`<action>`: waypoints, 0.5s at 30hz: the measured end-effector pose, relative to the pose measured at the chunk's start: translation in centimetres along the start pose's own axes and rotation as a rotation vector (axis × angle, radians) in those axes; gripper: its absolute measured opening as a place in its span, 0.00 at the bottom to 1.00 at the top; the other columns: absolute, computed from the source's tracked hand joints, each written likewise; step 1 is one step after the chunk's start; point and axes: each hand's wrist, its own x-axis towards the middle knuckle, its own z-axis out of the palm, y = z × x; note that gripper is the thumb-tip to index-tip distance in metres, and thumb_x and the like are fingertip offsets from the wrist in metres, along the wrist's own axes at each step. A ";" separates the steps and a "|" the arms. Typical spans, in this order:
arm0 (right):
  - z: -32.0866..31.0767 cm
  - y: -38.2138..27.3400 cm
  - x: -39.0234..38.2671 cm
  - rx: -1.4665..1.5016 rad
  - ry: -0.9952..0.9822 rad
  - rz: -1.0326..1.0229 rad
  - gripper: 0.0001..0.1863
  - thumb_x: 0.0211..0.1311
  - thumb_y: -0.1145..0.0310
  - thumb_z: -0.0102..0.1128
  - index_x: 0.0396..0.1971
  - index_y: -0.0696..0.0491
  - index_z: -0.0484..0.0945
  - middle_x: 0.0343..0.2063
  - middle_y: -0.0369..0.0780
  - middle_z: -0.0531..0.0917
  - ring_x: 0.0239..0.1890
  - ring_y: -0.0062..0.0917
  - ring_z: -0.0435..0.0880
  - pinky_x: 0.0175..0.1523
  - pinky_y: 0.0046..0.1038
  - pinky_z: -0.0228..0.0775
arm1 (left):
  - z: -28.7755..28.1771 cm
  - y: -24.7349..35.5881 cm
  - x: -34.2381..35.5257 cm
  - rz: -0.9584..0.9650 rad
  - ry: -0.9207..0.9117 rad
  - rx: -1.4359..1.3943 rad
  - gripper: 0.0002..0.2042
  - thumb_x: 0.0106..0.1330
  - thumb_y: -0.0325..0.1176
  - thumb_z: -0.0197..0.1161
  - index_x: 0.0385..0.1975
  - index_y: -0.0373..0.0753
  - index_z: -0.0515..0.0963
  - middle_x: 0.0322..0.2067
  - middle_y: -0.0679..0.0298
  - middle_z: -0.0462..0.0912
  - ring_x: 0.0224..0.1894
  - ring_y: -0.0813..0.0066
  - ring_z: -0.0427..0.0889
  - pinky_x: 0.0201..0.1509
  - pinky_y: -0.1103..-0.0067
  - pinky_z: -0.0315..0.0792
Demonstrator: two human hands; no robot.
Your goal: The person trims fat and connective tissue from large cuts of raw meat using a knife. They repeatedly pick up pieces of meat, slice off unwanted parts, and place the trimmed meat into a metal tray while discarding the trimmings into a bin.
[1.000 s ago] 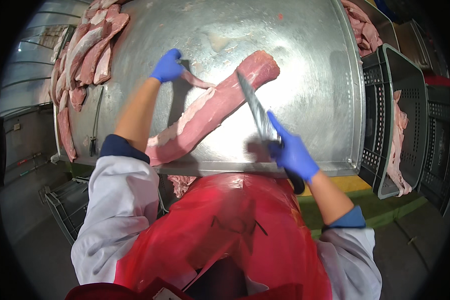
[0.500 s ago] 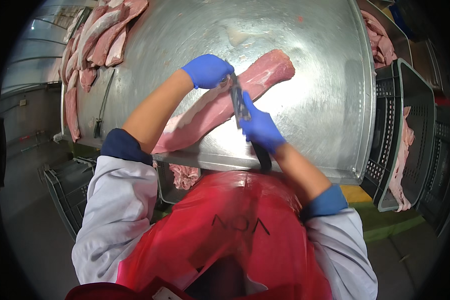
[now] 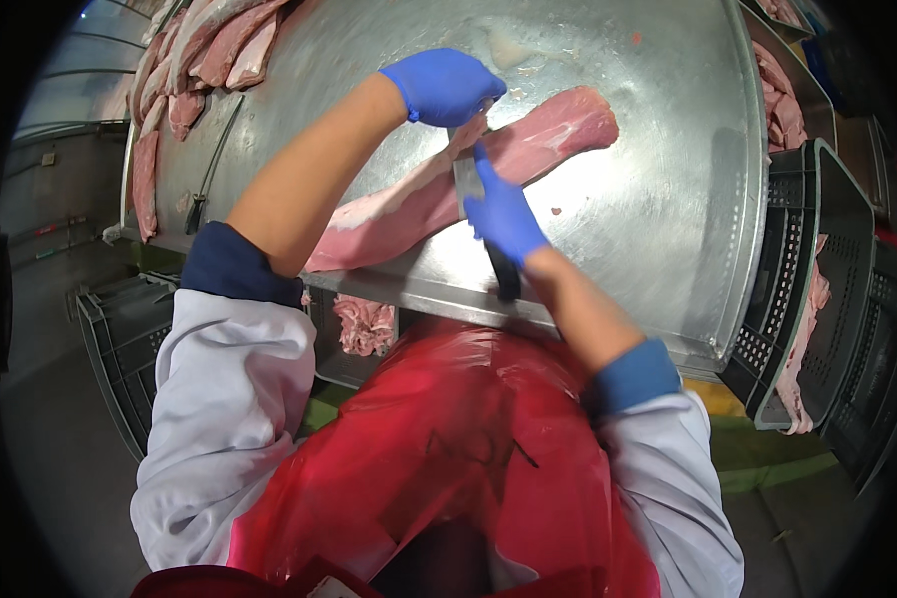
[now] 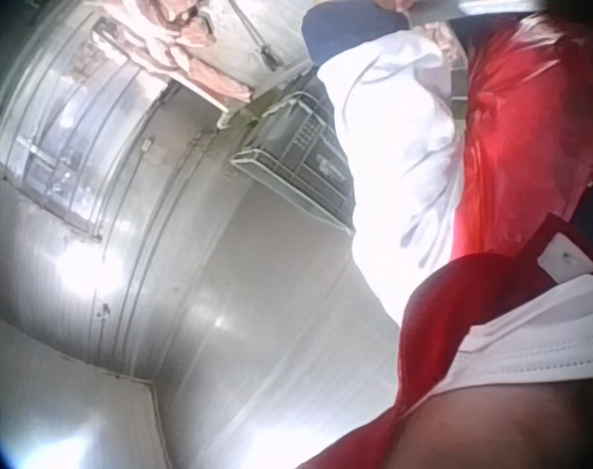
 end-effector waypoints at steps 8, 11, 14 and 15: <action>3.2 1.5 -5.7 -0.211 -0.016 0.008 0.42 0.63 0.70 0.51 0.77 0.44 0.49 0.23 0.47 0.83 0.19 0.30 0.82 0.29 0.33 0.78 | -1.1 -4.9 -4.6 0.019 0.200 0.012 0.09 0.62 0.32 0.57 0.37 0.39 0.82 0.36 0.49 0.85 0.41 0.49 0.84 0.45 0.61 0.76; 4.5 -0.7 0.9 -0.278 0.089 -0.001 0.43 0.63 0.71 0.51 0.78 0.40 0.47 0.23 0.46 0.83 0.19 0.30 0.83 0.30 0.32 0.79 | -1.3 -5.0 -6.2 0.144 0.336 0.050 0.07 0.57 0.29 0.57 0.30 0.36 0.82 0.32 0.46 0.85 0.38 0.44 0.84 0.43 0.59 0.76; 6.9 -0.9 -1.2 -0.371 0.049 0.089 0.44 0.62 0.72 0.55 0.78 0.41 0.49 0.27 0.47 0.85 0.24 0.27 0.84 0.35 0.31 0.79 | -0.8 -6.0 -7.2 0.130 0.388 0.110 0.08 0.58 0.30 0.57 0.31 0.37 0.82 0.32 0.46 0.85 0.38 0.44 0.83 0.43 0.59 0.76; 7.3 -0.3 -3.7 -0.411 0.012 0.110 0.44 0.62 0.72 0.55 0.78 0.42 0.49 0.29 0.47 0.86 0.25 0.27 0.85 0.36 0.30 0.79 | -0.8 -6.6 -7.6 0.145 0.415 0.063 0.08 0.58 0.30 0.57 0.31 0.37 0.82 0.32 0.45 0.84 0.38 0.43 0.83 0.43 0.59 0.76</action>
